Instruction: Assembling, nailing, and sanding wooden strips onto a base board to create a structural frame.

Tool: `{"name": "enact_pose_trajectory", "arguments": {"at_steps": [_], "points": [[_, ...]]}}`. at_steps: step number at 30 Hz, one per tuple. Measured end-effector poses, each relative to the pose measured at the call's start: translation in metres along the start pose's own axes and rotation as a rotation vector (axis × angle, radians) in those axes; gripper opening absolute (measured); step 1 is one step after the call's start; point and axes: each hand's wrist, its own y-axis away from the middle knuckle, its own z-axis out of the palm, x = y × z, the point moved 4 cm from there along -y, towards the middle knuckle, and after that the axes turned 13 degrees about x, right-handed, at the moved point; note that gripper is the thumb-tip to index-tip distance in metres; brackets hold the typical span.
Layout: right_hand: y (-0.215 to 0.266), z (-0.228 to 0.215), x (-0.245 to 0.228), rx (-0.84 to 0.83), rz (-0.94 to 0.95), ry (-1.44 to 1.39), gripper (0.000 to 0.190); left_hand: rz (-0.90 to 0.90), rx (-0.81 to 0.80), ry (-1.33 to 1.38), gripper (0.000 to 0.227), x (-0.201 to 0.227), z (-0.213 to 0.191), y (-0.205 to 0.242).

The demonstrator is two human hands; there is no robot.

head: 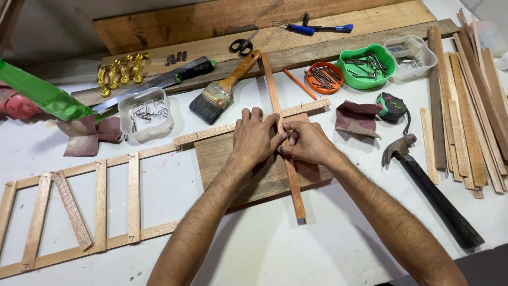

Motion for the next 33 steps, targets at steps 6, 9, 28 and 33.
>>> {"name": "enact_pose_trajectory", "arguments": {"at_steps": [6, 9, 28, 33], "points": [[0.015, -0.004, -0.006, -0.059, -0.039, 0.083, 0.037, -0.001, -0.065, -0.026, 0.061, 0.009, -0.017, 0.01], [0.01, -0.006, 0.0, -0.051, -0.04, 0.068, 0.044, -0.003, -0.077, -0.023, 0.06, 0.008, -0.021, 0.007], [0.007, -0.102, 0.057, 0.217, -0.093, 0.019, 0.053, 0.218, 0.044, 0.1, 0.052, 0.072, 0.014, -0.067], [0.015, -0.157, 0.097, 0.502, -0.176, 0.208, 0.043, 0.295, 0.021, 0.17, 0.059, 0.122, 0.039, -0.089]]}}
